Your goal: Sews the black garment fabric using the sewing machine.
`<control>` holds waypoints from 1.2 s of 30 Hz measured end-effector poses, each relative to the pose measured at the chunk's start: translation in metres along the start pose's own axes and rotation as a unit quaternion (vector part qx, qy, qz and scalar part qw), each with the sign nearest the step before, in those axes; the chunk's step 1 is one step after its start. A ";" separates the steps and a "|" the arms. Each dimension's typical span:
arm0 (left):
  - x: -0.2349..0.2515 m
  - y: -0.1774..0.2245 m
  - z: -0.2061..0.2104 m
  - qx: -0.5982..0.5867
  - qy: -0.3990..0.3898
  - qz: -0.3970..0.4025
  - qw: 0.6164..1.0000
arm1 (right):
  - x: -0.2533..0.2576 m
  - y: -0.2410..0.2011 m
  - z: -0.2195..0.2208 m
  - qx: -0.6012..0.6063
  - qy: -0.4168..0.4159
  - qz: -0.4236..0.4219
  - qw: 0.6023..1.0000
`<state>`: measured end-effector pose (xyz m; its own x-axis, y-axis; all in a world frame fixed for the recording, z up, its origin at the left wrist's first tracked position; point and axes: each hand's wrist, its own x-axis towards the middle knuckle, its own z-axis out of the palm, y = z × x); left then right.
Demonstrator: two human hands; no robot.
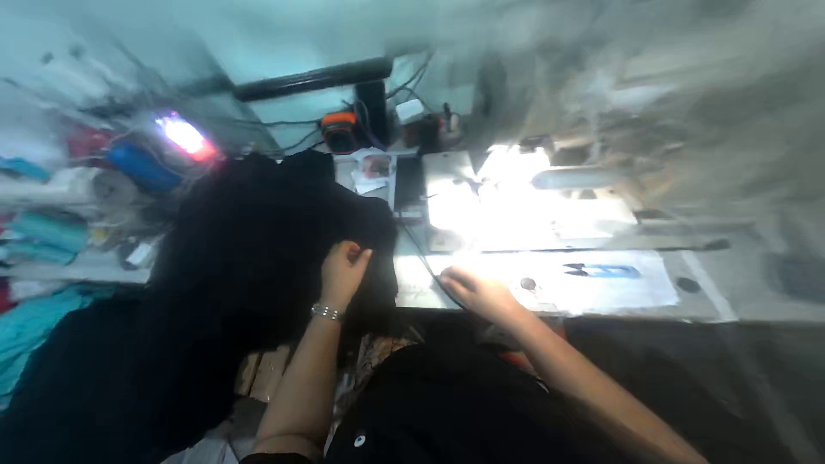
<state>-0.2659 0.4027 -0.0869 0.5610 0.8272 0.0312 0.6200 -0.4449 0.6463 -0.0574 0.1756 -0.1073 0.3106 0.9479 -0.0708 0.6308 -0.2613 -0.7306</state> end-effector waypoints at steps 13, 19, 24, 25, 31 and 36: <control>0.022 0.008 -0.023 -0.309 -0.103 -0.029 0.945 | 0.009 0.001 0.018 -0.018 0.110 -0.116 0.987; 0.006 0.002 -0.063 -0.401 0.065 -0.096 0.909 | 0.087 -0.085 0.031 -0.122 0.009 -0.288 0.950; 0.003 0.016 -0.114 -0.155 -0.093 -0.020 0.983 | 0.134 -0.123 0.047 -0.209 -0.205 -0.145 0.945; 0.011 0.017 -0.135 -0.007 -0.109 0.022 0.994 | 0.137 -0.122 0.046 -0.216 -0.206 -0.142 0.944; 0.073 0.095 -0.250 0.323 0.088 0.128 0.934 | 0.147 -0.164 0.006 -0.224 -0.056 -0.193 0.954; 0.074 0.167 -0.253 0.260 0.308 0.172 0.899 | 0.124 -0.198 -0.067 -0.187 0.116 -0.244 0.945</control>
<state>-0.2595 0.4759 0.2162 0.4570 0.5721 0.6811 0.7308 -0.6780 0.0791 -0.0966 0.3326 0.0739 0.0380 0.9181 0.3945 0.9325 0.1093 -0.3443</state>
